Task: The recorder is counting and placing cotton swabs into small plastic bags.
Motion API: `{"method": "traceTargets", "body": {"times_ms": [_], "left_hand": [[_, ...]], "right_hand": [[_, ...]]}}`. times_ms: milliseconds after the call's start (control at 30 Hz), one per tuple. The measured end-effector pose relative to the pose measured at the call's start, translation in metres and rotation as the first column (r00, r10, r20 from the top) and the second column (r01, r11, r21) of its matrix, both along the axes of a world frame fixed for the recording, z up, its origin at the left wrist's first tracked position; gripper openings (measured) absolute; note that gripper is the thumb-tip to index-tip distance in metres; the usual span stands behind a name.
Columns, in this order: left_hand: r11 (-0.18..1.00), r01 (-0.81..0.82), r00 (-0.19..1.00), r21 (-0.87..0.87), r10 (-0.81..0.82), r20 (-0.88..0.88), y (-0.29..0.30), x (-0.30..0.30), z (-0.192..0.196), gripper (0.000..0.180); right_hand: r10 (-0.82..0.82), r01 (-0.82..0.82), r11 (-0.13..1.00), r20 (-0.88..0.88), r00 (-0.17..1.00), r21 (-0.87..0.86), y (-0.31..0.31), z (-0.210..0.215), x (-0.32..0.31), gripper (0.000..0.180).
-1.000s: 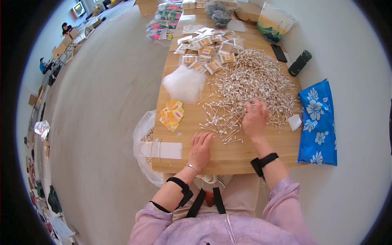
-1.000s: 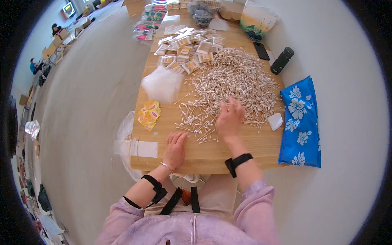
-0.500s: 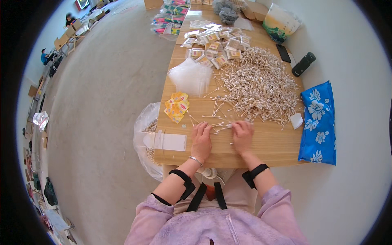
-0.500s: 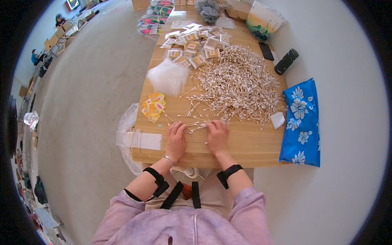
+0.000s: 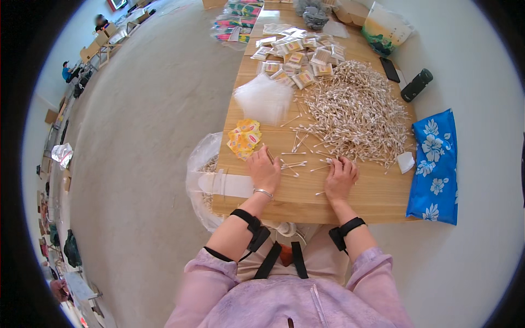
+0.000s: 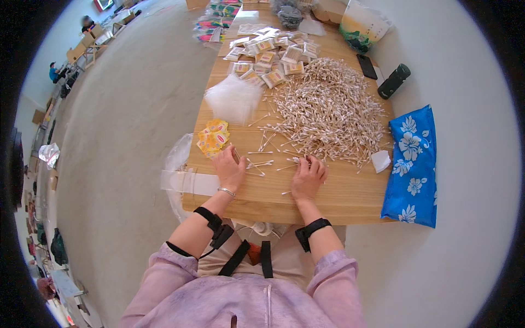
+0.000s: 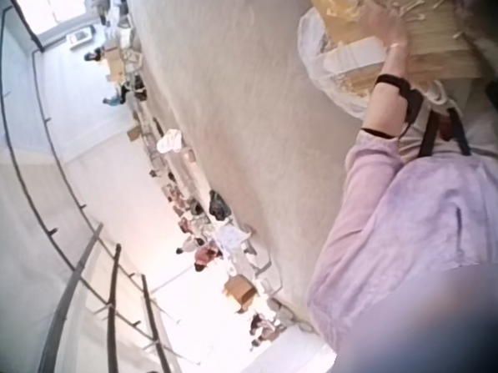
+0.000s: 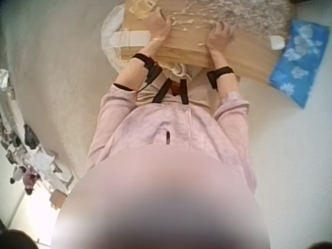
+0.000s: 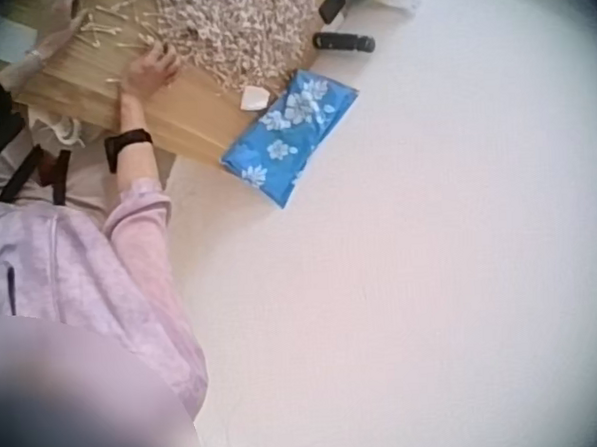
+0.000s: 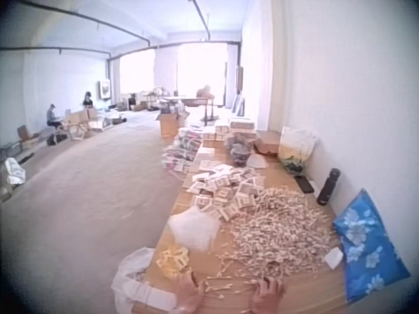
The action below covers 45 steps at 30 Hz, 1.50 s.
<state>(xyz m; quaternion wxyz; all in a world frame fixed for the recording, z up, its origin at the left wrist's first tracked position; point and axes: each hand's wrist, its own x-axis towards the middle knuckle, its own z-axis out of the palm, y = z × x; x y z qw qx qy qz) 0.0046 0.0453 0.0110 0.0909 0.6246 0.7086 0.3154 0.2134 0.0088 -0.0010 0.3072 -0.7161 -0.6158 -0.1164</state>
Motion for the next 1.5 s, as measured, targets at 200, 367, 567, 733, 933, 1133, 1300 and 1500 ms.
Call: {"method": "traceTargets", "body": {"times_ms": [200,367,567,733,933,1133,1300,1500], "left_hand": [[0.987,0.155,0.979,0.047,-0.16,0.129,0.001,0.006,-0.017,0.035],[0.897,0.404,0.913,0.178,-0.408,-0.018,-0.023,0.01,0.022,0.036],[0.796,0.585,0.797,0.154,-0.6,0.074,-0.019,-0.001,0.007,0.034],[0.806,0.563,0.796,0.18,-0.588,0.143,-0.021,-0.005,-0.011,0.022],[0.838,0.466,0.845,0.282,-0.516,0.137,-0.024,0.001,0.005,0.012],[0.799,0.555,0.79,0.231,-0.594,0.153,-0.023,-0.005,0.002,0.012],[0.75,0.615,0.741,0.244,-0.655,0.146,-0.025,-0.009,0.001,0.012],[0.765,0.607,0.741,0.214,-0.642,0.195,-0.035,-0.012,0.003,0.014]], "right_hand": [[0.021,-0.021,0.999,0.011,1.0,-0.036,-0.002,0.002,-0.003,0.014],[0.01,-0.01,0.999,0.005,1.0,-0.051,-0.001,0.002,0.001,0.013],[-0.002,0.003,0.999,0.02,1.0,-0.037,0.002,0.005,0.0,0.013],[-0.132,0.133,0.991,0.085,0.988,-0.011,0.024,0.01,0.002,0.015],[0.141,-0.145,0.963,-0.035,0.989,-0.227,0.048,0.038,-0.051,0.023],[-0.005,-0.001,0.959,-0.019,1.0,-0.284,0.067,0.024,-0.077,0.025],[0.191,-0.199,0.974,-0.081,0.978,-0.108,0.057,0.005,-0.063,0.009],[0.298,-0.342,0.922,-0.232,0.926,-0.182,0.019,0.009,-0.066,0.005]]}}
